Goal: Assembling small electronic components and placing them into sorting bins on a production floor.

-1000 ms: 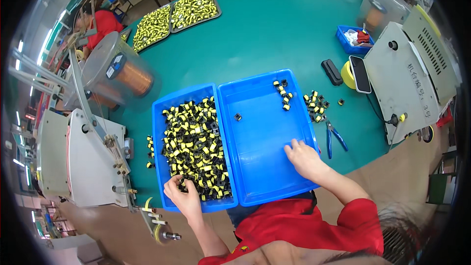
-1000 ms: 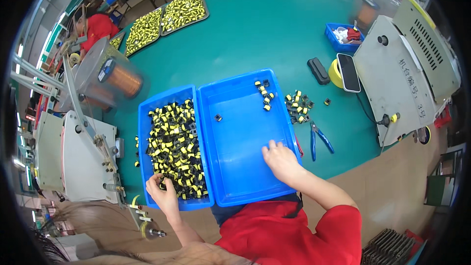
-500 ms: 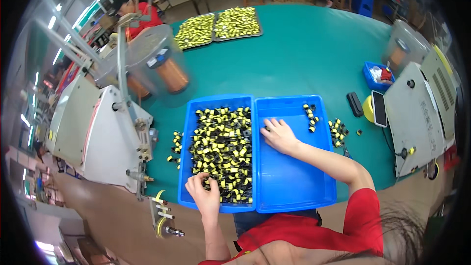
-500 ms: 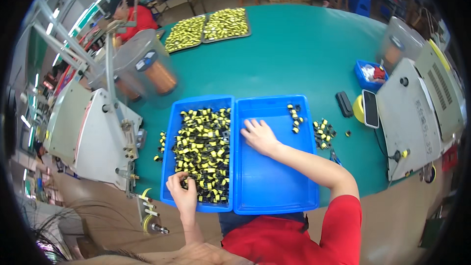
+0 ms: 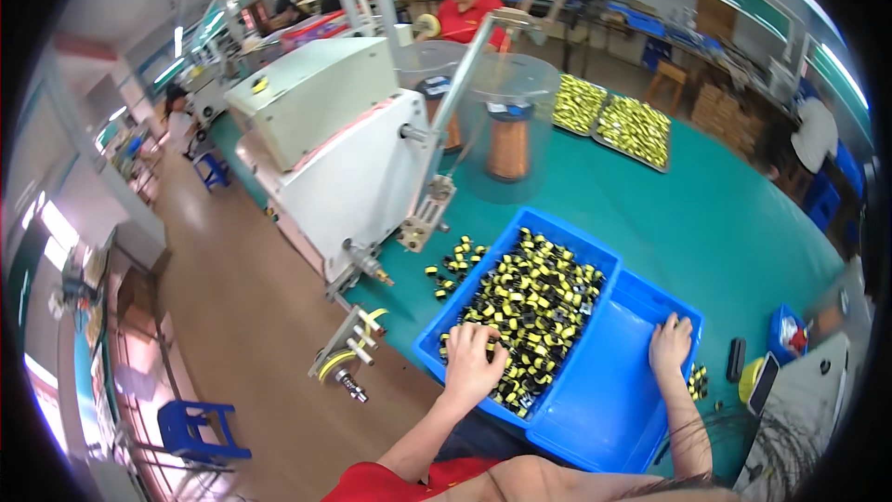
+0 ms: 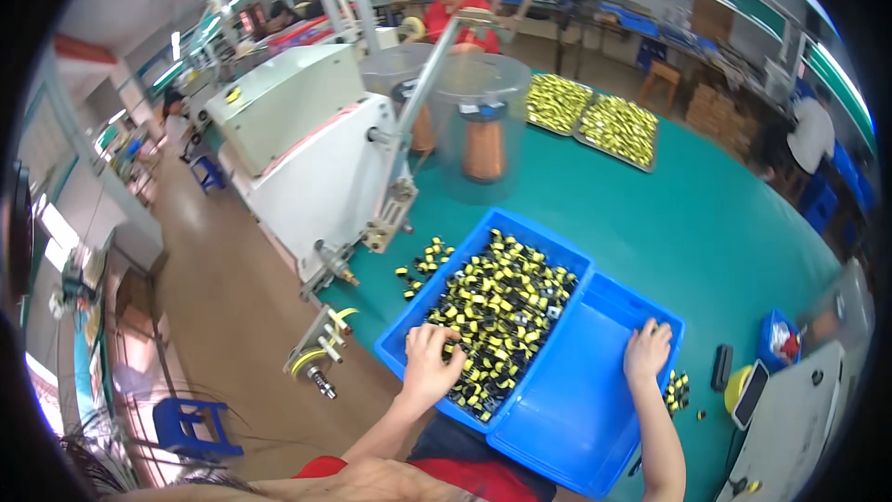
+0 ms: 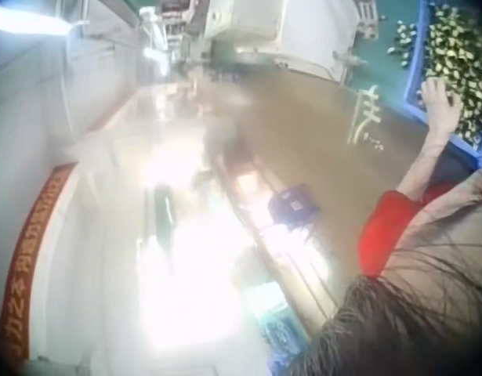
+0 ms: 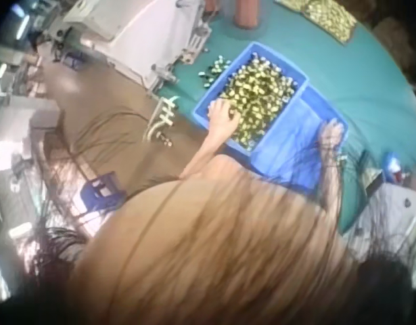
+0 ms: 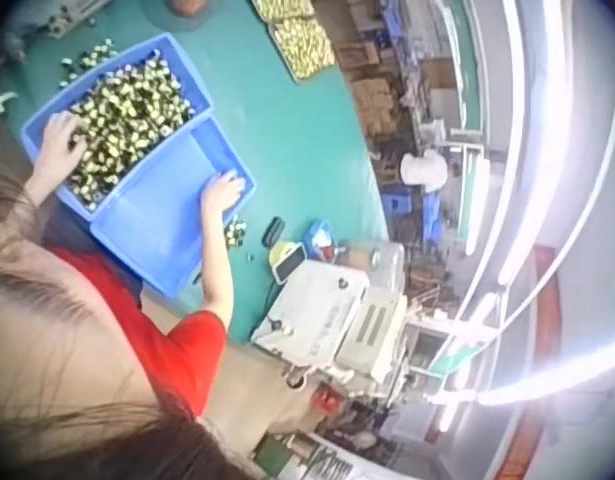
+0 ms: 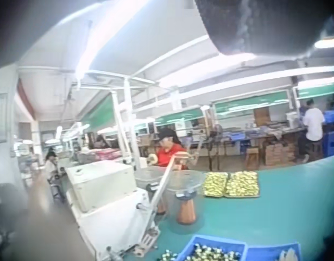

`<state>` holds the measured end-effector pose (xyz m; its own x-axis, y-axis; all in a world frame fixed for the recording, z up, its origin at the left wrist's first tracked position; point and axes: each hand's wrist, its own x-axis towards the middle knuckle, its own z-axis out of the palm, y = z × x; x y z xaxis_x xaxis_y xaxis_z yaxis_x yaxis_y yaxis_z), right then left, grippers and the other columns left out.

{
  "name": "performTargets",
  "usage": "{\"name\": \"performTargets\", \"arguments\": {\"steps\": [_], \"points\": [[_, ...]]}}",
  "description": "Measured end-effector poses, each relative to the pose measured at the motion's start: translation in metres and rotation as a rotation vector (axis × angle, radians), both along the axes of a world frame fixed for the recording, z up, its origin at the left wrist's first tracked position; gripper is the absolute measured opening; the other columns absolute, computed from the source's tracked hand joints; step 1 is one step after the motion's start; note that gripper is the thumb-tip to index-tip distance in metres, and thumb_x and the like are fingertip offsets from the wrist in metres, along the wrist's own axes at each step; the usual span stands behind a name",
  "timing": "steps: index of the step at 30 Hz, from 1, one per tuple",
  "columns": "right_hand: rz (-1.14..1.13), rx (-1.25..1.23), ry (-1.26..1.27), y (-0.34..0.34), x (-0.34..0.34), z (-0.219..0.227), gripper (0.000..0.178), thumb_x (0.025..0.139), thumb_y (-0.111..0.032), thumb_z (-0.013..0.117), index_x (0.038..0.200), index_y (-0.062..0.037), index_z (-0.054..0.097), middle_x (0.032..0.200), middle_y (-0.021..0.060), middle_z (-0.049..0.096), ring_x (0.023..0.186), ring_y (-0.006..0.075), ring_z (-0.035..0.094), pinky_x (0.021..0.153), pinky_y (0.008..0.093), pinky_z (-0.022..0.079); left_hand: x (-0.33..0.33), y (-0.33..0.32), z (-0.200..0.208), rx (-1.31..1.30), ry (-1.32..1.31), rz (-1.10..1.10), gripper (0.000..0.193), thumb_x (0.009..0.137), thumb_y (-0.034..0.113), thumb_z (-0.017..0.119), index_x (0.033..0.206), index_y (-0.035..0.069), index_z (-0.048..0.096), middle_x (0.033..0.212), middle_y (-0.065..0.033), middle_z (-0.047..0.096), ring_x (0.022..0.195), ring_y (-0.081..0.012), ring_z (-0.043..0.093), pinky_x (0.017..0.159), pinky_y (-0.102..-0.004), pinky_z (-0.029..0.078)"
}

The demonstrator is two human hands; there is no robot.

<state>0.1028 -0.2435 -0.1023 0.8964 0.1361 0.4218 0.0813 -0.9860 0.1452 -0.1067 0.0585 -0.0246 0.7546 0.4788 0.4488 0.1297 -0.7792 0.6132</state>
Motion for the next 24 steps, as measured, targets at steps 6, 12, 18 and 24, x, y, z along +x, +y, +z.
{"name": "performTargets", "arguments": {"steps": [6,12,18,24], "points": [[0.069,-0.304,-0.152,-0.002,-0.013,0.003,0.038,0.086,-0.033,0.054,0.114,-0.0067,0.049,0.106,0.0133,0.051,0.097,0.0258,0.052,0.07,0.0344,0.048,-0.002,0.001,-0.003,0.011,-0.011,-0.01,0.016,0.072,0.01,0.062,0.087,0.006,0.059,0.089,-0.0077,0.05,0.09,-0.0264,0.046,0.079,-0.0373,0.037],[-0.028,-0.167,0.153,-0.009,-0.011,-0.021,0.041,0.089,-0.036,0.049,0.119,-0.0066,0.047,0.106,0.0134,0.054,0.092,0.026,0.055,0.069,0.035,0.048,-0.001,0.002,-0.001,0.001,0.004,-0.007,0.018,0.074,0.012,0.062,0.09,0.006,0.058,0.091,-0.0079,0.051,0.092,-0.027,0.045,0.081,-0.0375,0.037],[-0.151,-0.288,0.229,0.017,-0.069,0.007,0.047,0.091,-0.041,0.046,0.126,-0.0104,0.044,0.114,0.0159,0.049,0.087,0.0286,0.055,0.056,0.0321,0.051,-0.004,0.0,0.005,0.009,0.005,-0.015,0.017,0.073,0.011,0.061,0.089,0.006,0.058,0.09,-0.0079,0.05,0.091,-0.0263,0.045,0.079,-0.0374,0.037],[-0.057,-0.109,0.098,0.002,-0.092,-0.009,0.042,0.09,-0.036,0.049,0.121,-0.0068,0.046,0.113,0.017,0.049,0.084,0.0309,0.055,0.059,0.0336,0.053,-0.005,-0.001,0.004,0.014,0.001,-0.028,0.017,0.073,0.01,0.061,0.088,0.006,0.058,0.089,-0.0081,0.05,0.09,-0.0265,0.046,0.079,-0.0374,0.037]]}}
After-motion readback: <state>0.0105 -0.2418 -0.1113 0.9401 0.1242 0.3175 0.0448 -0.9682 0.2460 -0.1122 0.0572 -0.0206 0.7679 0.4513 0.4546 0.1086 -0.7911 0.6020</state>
